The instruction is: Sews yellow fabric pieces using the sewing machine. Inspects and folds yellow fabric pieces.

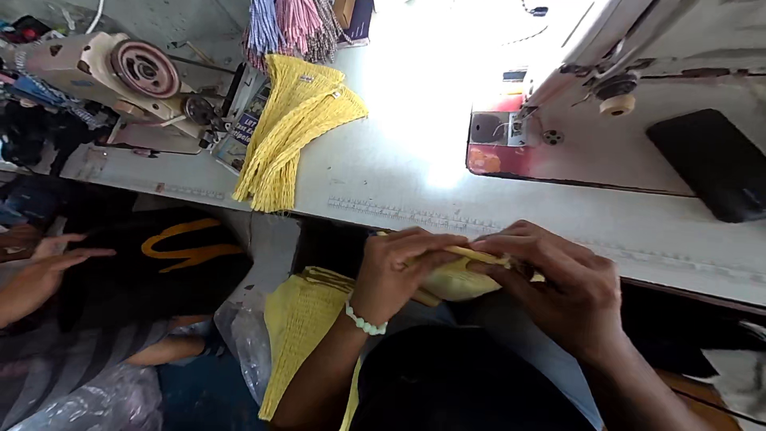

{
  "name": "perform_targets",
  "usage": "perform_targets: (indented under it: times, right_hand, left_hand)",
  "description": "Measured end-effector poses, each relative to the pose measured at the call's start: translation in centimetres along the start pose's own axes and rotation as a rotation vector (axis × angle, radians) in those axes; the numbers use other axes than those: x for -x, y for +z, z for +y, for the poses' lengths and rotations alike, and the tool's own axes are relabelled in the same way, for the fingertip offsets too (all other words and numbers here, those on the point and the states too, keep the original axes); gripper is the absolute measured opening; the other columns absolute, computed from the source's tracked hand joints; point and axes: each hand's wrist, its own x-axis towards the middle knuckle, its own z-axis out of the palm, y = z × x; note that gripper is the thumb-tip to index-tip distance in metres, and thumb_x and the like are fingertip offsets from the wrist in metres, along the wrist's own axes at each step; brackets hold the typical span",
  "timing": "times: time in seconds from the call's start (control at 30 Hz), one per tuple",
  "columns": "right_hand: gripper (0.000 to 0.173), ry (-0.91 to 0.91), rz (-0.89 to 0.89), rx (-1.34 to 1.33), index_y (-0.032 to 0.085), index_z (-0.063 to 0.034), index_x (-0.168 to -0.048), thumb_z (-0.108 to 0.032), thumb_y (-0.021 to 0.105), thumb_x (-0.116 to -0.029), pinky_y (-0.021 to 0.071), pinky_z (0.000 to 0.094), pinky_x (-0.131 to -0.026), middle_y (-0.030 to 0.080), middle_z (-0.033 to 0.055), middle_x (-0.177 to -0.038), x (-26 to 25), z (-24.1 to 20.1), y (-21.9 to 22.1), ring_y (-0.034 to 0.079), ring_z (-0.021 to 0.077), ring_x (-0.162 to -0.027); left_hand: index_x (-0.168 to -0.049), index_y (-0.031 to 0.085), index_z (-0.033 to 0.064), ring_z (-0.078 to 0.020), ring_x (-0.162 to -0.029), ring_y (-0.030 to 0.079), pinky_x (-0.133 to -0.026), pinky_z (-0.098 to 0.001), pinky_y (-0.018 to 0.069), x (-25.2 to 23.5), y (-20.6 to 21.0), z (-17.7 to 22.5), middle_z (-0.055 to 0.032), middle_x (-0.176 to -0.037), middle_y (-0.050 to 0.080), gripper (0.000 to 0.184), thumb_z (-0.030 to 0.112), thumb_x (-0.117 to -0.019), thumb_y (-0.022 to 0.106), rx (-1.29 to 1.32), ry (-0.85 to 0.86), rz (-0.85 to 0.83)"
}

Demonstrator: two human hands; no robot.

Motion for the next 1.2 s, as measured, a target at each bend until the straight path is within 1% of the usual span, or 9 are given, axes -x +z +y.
perform_targets:
  times: [0.2, 0.3, 0.4, 0.5, 0.7, 0.83, 0.93, 1.07, 1.2]
  right_hand:
    - [0.026, 0.166, -0.153, -0.209, 0.071, -0.0016, -0.102, -0.023, 0.056, -0.1066, 0.0542, 0.0105, -0.075, 0.074, 0.0024, -0.086, 1.8, 0.6, 2.6, 0.067, -0.0034, -0.08]
    - [0.022, 0.267, -0.401, -0.224, 0.074, -0.0028, -0.099, -0.019, 0.06, -0.1019, 0.0585, 0.0241, -0.072, 0.075, 0.0056, -0.084, 4.3, 2.8, 6.8, 0.071, 0.0087, -0.074]
    - [0.024, 0.338, -0.763, -0.103, 0.074, -0.0012, -0.115, -0.016, 0.064, -0.0997, 0.0574, 0.054, -0.089, 0.075, 0.0178, -0.11, 6.0, 5.1, 11.0, 0.072, 0.0354, -0.103]
    - [0.04, 0.415, -1.132, 0.041, 0.063, -0.003, -0.137, -0.018, 0.065, -0.1004, 0.0464, 0.0617, -0.104, 0.063, 0.0221, -0.137, 6.1, 7.1, 13.9, 0.056, 0.0428, -0.132]
    - [0.028, 0.463, -0.901, 0.295, 0.068, 0.002, -0.126, -0.008, 0.055, -0.1037, 0.0496, 0.0664, -0.095, 0.067, 0.0304, -0.121, 4.3, 9.5, 13.8, 0.065, 0.0505, -0.113]
    - [0.037, 0.581, -0.855, 0.537, 0.061, -0.0067, -0.14, -0.012, 0.041, -0.1098, 0.0433, 0.0655, -0.106, 0.063, 0.0283, -0.134, 3.7, 10.4, 14.5, 0.059, 0.0473, -0.128]
    - [0.026, 0.29, -0.649, 0.495, 0.072, -0.0004, -0.122, -0.005, 0.056, -0.1017, 0.0557, 0.0654, -0.082, 0.072, 0.0288, -0.11, 5.7, 10.2, 15.5, 0.071, 0.0496, -0.1]
    - [0.024, 0.12, -1.095, 0.185, 0.069, 0.0045, -0.119, -0.007, 0.055, -0.1029, 0.0548, 0.0563, -0.092, 0.067, 0.0238, -0.126, 7.1, 7.7, 16.8, 0.062, 0.043, -0.123]
    - [0.024, 0.057, -1.245, 0.25, 0.064, 0.0129, -0.115, 0.005, 0.046, -0.1015, 0.0554, 0.053, -0.089, 0.067, 0.0298, -0.117, 7.2, 5.8, 18.1, 0.063, 0.0465, -0.116]
  left_hand:
    - [-0.111, 0.073, 0.0279, 0.0047, -0.092, 0.067, -0.08, -0.0172, 0.0571, 3.0, -10.1, 0.7, 0.0192, -0.105, 0.071, 0.016, 0.026, -0.1045, 0.058, -0.192, -0.059, 0.421]
    - [-0.109, 0.071, 0.0285, 0.0053, -0.092, 0.066, -0.081, -0.0168, 0.0562, 5.4, -15.2, 2.0, 0.0221, -0.103, 0.069, 0.013, 0.026, -0.1038, 0.06, -0.406, -0.004, 0.583]
    - [-0.108, 0.071, 0.0251, 0.004, -0.093, 0.065, -0.082, -0.0169, 0.0555, 7.8, -17.7, 2.4, 0.0202, -0.103, 0.068, 0.011, 0.028, -0.1027, 0.062, -0.505, 0.017, 0.628]
    - [-0.106, 0.071, 0.0197, 0.005, -0.089, 0.064, -0.079, -0.0156, 0.0549, 9.6, -18.1, 2.0, 0.0186, -0.099, 0.066, 0.012, 0.028, -0.1015, 0.064, -0.556, -0.021, 0.671]
    - [-0.104, 0.072, 0.0128, 0.0068, -0.089, 0.061, -0.079, -0.0138, 0.0533, 12.4, -17.6, 0.6, 0.0166, -0.096, 0.065, 0.017, 0.029, -0.0995, 0.067, -0.591, -0.134, 0.686]
    - [-0.107, 0.073, 0.0051, 0.0054, -0.091, 0.061, -0.081, -0.0136, 0.0523, 12.7, -16.9, -0.7, 0.0105, -0.099, 0.066, 0.022, 0.024, -0.0995, 0.066, -0.6, -0.179, 0.645]
    - [-0.108, 0.072, 0.0028, 0.0044, -0.09, 0.061, -0.08, -0.014, 0.0527, 12.5, -16.5, -1.3, 0.0081, -0.099, 0.065, 0.022, 0.023, -0.0994, 0.066, -0.593, -0.182, 0.635]
    - [-0.107, 0.069, 0.001, 0.0048, -0.092, 0.061, -0.083, -0.0146, 0.0527, 12.3, -16.1, -1.4, 0.0064, -0.101, 0.065, 0.023, 0.022, -0.1016, 0.063, -0.6, -0.193, 0.589]
    - [-0.107, 0.07, -0.0035, 0.006, -0.089, 0.061, -0.08, -0.0126, 0.0521, 12.1, -15.8, -1.4, 0.0035, -0.098, 0.066, 0.026, 0.021, -0.1009, 0.063, -0.62, -0.206, 0.548]
